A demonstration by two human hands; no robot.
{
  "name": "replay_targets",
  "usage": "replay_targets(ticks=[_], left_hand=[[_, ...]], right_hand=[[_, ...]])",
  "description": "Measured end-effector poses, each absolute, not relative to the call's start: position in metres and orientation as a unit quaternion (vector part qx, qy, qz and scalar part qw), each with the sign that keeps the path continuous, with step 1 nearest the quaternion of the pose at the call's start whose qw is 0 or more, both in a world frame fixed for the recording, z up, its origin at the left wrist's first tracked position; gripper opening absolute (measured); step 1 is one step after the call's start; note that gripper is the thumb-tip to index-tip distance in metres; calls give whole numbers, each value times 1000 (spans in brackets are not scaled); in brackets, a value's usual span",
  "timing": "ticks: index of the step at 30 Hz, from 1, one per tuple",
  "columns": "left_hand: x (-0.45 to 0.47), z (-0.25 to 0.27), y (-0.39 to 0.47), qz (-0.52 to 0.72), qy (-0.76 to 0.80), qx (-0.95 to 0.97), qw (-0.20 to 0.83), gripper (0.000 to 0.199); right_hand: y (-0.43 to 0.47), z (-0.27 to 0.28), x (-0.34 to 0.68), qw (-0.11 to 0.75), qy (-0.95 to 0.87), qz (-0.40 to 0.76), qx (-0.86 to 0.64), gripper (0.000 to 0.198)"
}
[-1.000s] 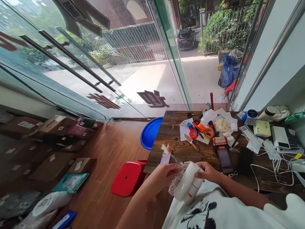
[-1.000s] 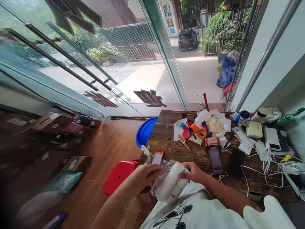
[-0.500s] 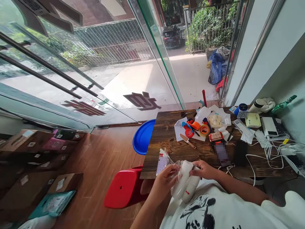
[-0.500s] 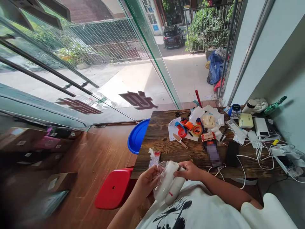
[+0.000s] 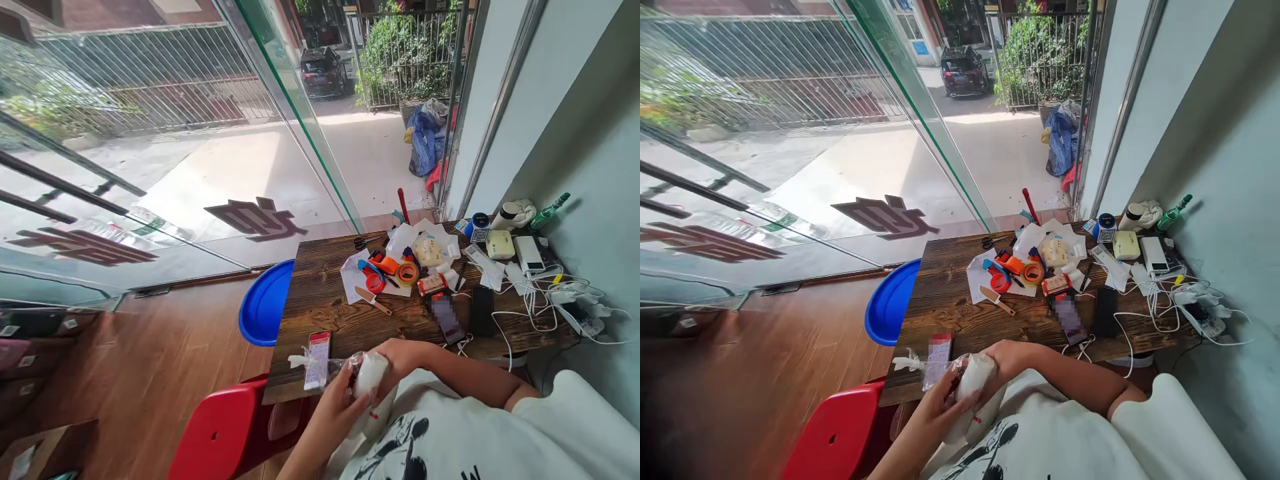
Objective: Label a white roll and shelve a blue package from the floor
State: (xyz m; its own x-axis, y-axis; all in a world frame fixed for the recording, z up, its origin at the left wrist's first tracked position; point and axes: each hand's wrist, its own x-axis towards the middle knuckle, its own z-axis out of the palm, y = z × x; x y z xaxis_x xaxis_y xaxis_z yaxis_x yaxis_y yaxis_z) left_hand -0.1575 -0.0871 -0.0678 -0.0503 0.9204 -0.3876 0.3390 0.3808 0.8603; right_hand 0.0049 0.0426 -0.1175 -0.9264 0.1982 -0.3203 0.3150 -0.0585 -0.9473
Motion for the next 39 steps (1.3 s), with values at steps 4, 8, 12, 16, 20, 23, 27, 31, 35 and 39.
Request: replay_targets(ticks=[4, 8, 12, 16, 20, 23, 27, 31, 35, 39], left_hand=[[-159, -75, -89, 273, 679, 536, 420, 57], [-165, -77, -87, 225, 713, 560, 357, 52], [-165, -58, -79, 218, 728, 580, 293, 57], [-150, -35, -67, 286, 715, 587, 250, 50], [-134, -41, -55, 350, 689, 554, 310, 50], [-128, -66, -42, 433, 682, 450, 382, 58], [-129, -115, -16, 530, 651, 306, 449, 67], [-145, -176, -4, 572, 686, 201, 402, 66], [-157, -223, -24, 500, 748, 191, 393, 40], [-156, -244, -40, 387, 803, 251, 379, 23]], right_hand=[[49, -125, 2, 76, 673, -710, 193, 57], [46, -141, 1, 91, 590, -783, 172, 52], [45, -160, 3, 65, 522, -839, 140, 61], [40, -184, 15, 3, 483, -864, 143, 60], [29, -207, 30, -83, 489, -852, 167, 52], [23, -215, 37, -131, 464, -856, 185, 52], [28, -218, 48, -169, 459, -836, 251, 56], [42, -237, 72, -228, 452, -788, 350, 62], [48, -264, 100, -259, 450, -730, 444, 70], [42, -272, 108, -232, 495, -651, 527, 41]])
